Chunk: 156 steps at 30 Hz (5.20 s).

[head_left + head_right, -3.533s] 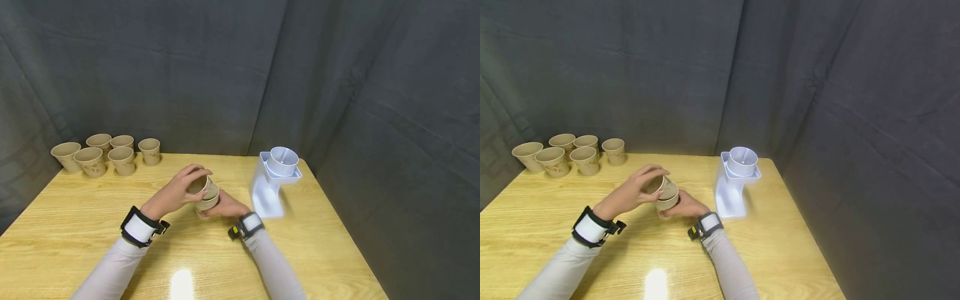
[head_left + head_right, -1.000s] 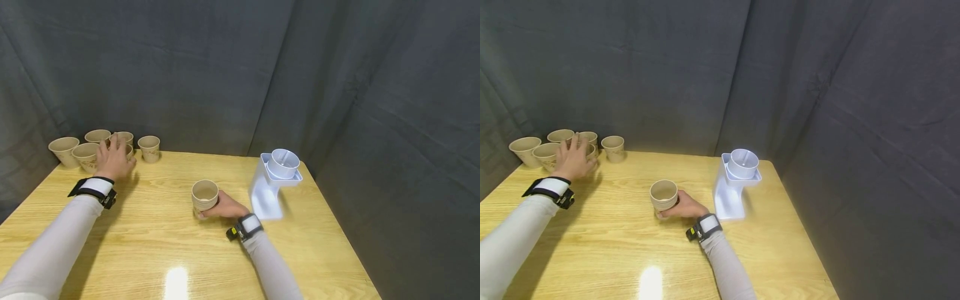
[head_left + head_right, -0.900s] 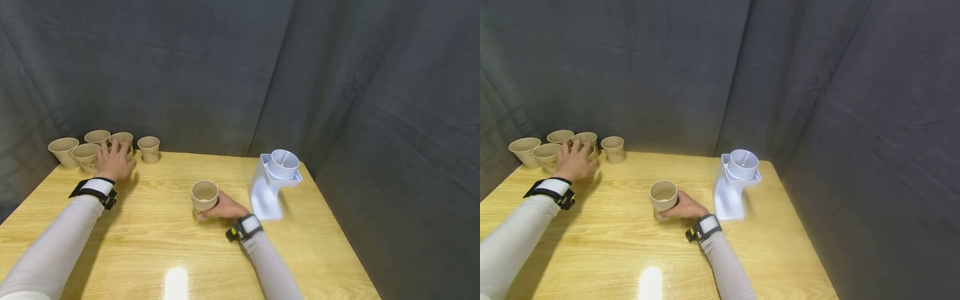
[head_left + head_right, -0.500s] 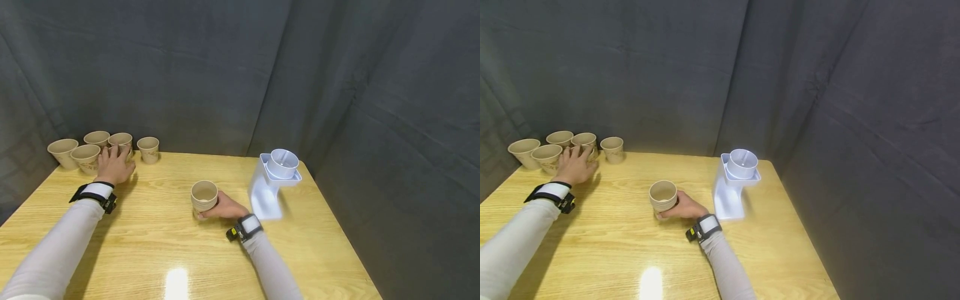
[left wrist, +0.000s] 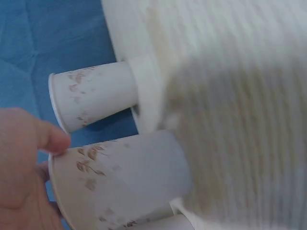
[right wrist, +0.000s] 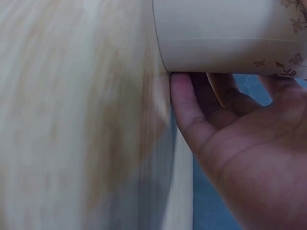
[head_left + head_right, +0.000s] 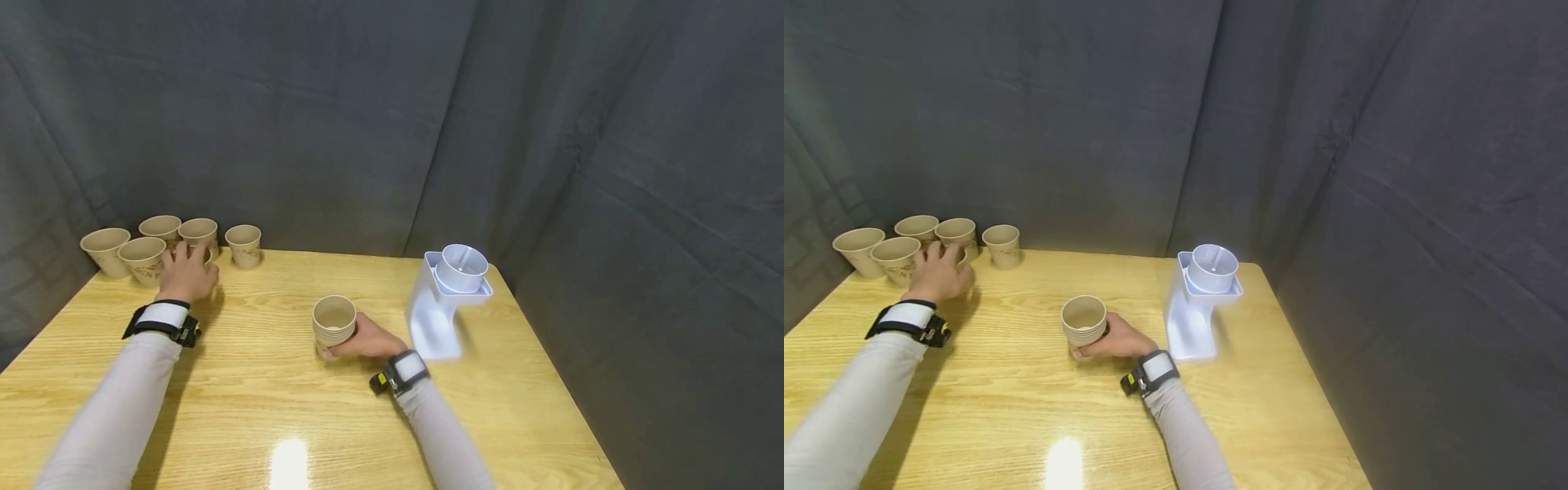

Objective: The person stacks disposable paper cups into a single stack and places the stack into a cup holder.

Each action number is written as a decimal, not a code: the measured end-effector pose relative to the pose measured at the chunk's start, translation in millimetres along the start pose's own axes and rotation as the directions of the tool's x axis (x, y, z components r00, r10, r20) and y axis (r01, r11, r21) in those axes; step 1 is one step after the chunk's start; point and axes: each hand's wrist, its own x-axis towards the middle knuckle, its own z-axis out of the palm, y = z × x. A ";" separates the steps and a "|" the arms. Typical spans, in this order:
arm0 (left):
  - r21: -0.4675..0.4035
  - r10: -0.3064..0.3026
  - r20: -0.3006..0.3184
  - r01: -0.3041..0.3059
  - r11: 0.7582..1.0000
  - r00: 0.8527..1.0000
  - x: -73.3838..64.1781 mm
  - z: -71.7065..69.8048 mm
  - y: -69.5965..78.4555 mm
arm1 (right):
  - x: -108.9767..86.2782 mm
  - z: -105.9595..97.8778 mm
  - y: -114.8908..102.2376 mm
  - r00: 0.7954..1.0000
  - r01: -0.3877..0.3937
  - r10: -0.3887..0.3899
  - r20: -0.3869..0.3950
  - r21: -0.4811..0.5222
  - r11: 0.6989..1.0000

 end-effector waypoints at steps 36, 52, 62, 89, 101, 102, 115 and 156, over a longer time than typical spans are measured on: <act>-0.350 0.225 0.273 -0.121 0.929 0.935 -39.6 -23.3 36.3 | 0.1 -0.8 1.3 1.000 -0.006 0.006 0.003 -0.007 1.000; -0.473 0.349 0.255 -0.198 0.859 0.902 -39.9 -21.1 81.5 | -1.4 0.0 0.6 1.000 -0.002 0.002 0.002 -0.030 1.000; -0.507 0.371 0.067 -0.288 0.812 0.926 -36.9 -29.4 106.8 | -0.1 -0.6 0.7 1.000 0.001 -0.001 -0.003 -0.018 1.000; -0.631 0.539 -0.013 -0.425 0.648 0.842 -49.7 -30.4 165.0 | -1.9 -1.9 -1.8 1.000 -0.016 0.018 0.010 -0.096 0.995; -0.601 0.586 0.032 -0.453 0.659 0.810 -52.5 -21.3 180.4 | 0.2 -1.4 0.1 0.999 0.017 -0.016 0.046 -0.017 1.000; -0.597 0.585 0.033 -0.454 0.662 0.810 -52.7 -20.5 181.4 | 0.3 -1.4 0.1 0.999 0.018 -0.018 0.046 -0.013 1.000; -0.497 0.593 0.032 -0.502 0.708 0.804 -56.9 -16.0 196.6 | 0.9 -1.4 0.9 0.999 0.007 -0.009 0.040 0.038 0.999; -0.503 0.439 0.061 -0.352 0.789 0.896 -21.9 16.4 110.5 | -1.5 -0.5 1.5 1.000 -0.018 0.018 -0.022 0.004 1.000</act>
